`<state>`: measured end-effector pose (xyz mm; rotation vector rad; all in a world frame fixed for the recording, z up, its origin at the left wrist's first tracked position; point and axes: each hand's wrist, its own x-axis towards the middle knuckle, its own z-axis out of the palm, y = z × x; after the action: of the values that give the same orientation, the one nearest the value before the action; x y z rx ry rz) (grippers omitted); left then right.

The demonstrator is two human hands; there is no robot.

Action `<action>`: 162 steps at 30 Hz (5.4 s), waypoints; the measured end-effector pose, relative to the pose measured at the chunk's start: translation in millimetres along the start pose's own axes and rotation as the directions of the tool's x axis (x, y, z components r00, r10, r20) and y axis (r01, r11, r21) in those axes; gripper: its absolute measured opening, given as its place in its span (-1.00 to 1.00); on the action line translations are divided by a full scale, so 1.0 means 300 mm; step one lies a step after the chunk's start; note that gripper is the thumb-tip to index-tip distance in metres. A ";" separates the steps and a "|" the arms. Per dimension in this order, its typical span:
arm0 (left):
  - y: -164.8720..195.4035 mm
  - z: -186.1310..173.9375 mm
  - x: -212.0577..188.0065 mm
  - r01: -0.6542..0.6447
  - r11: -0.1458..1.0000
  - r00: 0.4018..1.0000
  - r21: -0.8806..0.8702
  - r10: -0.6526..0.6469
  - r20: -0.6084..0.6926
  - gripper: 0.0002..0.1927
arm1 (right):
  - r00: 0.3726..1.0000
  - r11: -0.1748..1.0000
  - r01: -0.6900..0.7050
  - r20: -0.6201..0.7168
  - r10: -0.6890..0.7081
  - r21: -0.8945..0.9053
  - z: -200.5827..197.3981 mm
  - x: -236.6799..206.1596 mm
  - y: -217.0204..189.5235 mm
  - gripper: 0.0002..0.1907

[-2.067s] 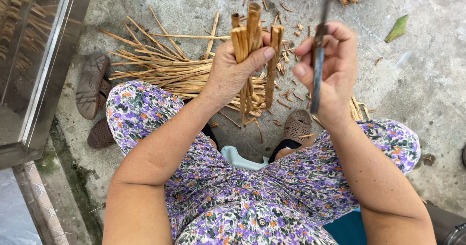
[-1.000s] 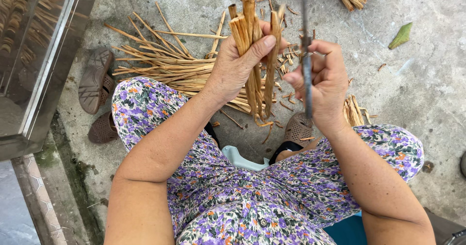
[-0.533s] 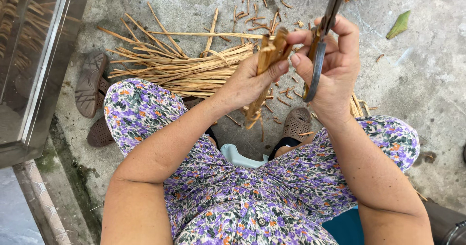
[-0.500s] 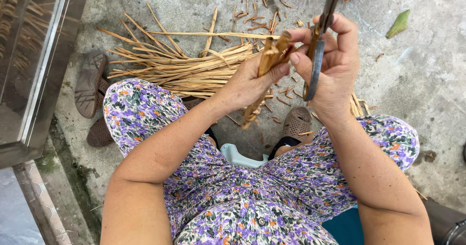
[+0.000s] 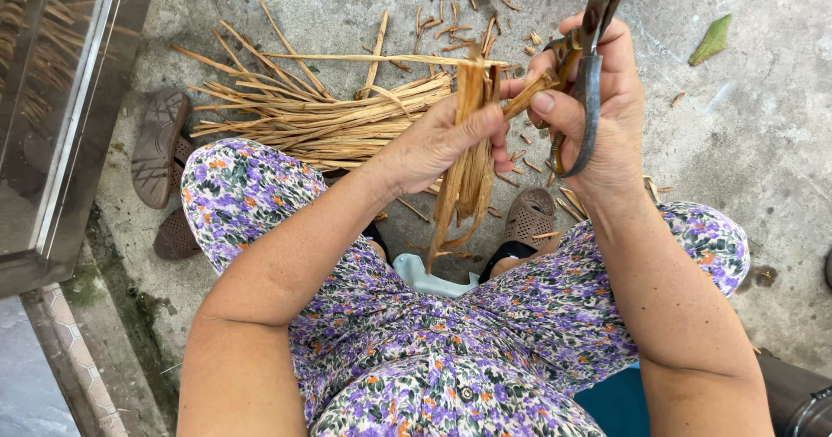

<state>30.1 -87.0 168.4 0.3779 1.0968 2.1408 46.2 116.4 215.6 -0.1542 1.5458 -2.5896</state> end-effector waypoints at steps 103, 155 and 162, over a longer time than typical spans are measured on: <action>0.067 -0.054 -0.017 -0.086 0.980 0.981 0.178 0.115 -0.159 -0.73 | 1.000 0.993 0.006 0.014 -0.004 -0.122 0.005 0.052 0.050 -0.46; 0.009 -0.001 0.030 -0.171 0.853 0.902 0.493 0.337 -0.269 -0.74 | 0.985 0.910 0.144 -0.028 -0.168 -0.388 0.076 0.017 0.040 -0.41; -0.003 0.071 0.010 -0.115 0.552 0.895 0.826 0.418 -0.155 -0.55 | 0.985 0.915 0.141 -0.038 -0.168 -0.378 0.021 0.027 0.056 -0.42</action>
<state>39.7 -71.8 180.2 0.6331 2.3689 1.8499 40.0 101.7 204.0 -0.2321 2.1234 -2.3994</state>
